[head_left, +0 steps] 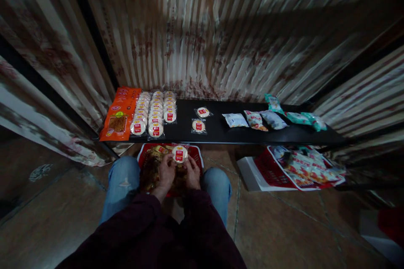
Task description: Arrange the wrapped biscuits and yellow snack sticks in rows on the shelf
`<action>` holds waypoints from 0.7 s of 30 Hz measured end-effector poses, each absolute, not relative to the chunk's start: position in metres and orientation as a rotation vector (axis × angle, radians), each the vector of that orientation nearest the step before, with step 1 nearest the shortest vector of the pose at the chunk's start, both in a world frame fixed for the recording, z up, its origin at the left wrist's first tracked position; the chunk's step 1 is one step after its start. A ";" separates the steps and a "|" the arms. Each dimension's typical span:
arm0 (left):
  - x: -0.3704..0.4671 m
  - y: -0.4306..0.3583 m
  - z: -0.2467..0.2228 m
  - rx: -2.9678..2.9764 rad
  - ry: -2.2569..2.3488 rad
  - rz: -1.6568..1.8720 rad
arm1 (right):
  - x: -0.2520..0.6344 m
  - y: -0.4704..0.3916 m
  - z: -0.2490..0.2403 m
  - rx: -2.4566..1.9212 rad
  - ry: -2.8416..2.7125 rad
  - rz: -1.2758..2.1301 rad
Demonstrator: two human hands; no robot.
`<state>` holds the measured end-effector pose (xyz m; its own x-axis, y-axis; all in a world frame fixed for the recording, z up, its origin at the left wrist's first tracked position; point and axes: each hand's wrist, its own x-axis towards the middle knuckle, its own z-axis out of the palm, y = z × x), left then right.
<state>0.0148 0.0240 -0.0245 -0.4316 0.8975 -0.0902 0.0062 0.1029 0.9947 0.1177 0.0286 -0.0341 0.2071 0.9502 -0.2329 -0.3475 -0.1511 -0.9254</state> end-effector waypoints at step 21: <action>0.003 0.032 -0.006 0.887 1.593 1.453 | 0.114 0.044 -0.049 -1.161 -0.682 1.339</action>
<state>0.0030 0.0320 -0.0058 -0.4451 0.8905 -0.0944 -0.0120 0.0995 0.9950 0.1138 0.0440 -0.0486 0.1717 0.9578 -0.2306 -0.3771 -0.1523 -0.9136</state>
